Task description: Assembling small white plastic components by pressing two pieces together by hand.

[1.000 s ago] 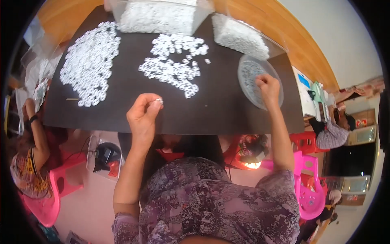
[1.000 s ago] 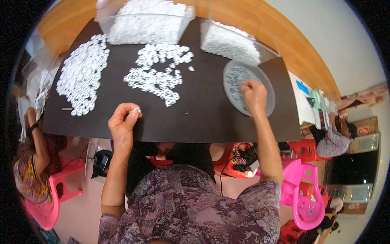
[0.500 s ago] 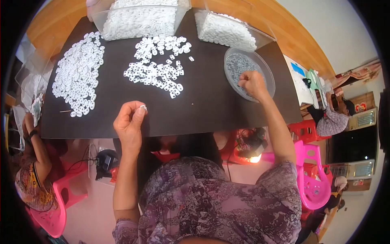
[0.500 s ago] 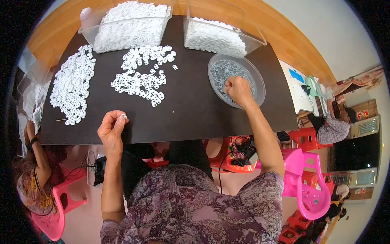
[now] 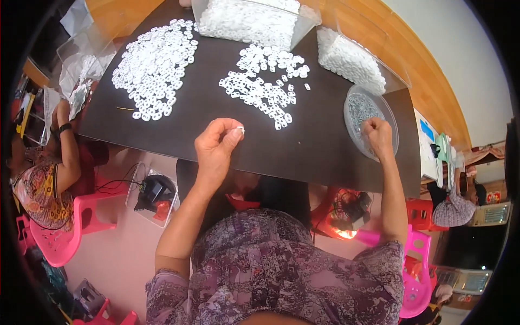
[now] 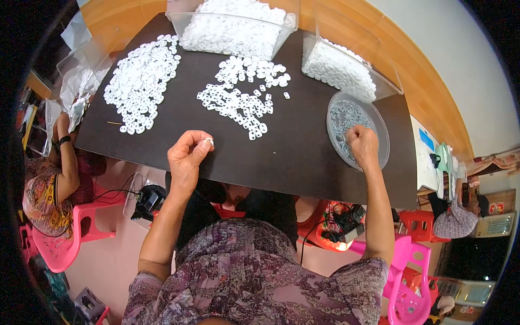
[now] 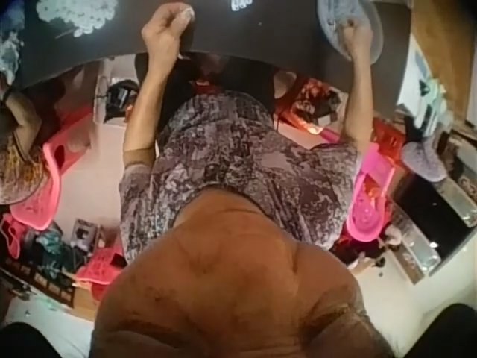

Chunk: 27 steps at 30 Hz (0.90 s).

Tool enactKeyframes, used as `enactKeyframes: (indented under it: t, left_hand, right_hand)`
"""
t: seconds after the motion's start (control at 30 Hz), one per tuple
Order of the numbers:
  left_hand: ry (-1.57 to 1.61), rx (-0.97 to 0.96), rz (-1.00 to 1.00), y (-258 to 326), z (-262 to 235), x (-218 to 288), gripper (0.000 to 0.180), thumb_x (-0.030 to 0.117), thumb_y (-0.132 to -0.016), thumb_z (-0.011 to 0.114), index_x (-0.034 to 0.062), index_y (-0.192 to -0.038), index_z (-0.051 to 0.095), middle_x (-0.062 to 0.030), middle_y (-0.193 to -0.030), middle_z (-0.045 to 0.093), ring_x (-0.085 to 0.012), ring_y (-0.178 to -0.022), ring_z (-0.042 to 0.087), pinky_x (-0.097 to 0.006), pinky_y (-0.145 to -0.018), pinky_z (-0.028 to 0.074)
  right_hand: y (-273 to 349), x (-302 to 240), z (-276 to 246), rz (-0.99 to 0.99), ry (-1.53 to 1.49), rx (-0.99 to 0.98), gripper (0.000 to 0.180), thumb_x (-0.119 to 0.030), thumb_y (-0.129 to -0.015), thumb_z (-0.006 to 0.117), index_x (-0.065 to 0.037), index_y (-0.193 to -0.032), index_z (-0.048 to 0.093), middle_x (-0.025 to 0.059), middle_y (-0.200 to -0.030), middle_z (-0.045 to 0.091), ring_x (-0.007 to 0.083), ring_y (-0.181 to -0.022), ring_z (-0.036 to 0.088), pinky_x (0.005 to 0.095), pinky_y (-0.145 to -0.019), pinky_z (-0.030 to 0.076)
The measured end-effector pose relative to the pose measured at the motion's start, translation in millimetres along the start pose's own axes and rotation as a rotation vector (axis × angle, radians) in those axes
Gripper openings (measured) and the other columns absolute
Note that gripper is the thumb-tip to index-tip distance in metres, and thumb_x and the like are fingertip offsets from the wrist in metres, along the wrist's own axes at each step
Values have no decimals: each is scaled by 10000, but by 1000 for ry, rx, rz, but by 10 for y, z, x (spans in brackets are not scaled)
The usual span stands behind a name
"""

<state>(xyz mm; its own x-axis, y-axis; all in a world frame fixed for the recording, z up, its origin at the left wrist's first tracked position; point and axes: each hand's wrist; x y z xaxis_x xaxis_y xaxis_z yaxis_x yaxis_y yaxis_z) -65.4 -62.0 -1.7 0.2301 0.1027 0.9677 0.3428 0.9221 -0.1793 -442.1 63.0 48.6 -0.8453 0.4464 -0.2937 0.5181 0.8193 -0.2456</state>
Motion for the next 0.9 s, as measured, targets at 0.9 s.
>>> enactKeyframes:
  t: [0.9]
  left_hand:
    - [337,146,-91,145,107,224,121,107,-882,594,-10,-913,596,-21,-808,602,-70,-731,547,-198,-682,440]
  right_hand:
    - [662,-2454,628,2,-1376,-451,119,-41,-801,632,27,-898,626,51,-794,641,81,-687,572,187,-589,416]
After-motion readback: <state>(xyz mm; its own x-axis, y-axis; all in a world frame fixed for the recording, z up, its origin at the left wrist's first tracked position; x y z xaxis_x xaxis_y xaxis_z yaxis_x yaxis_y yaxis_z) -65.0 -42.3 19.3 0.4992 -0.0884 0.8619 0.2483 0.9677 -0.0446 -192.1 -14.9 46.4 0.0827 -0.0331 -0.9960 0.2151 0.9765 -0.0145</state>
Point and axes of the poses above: each hand's wrist, its own y-axis away from the middle knuckle, its own z-axis out of the palm, x = y × z
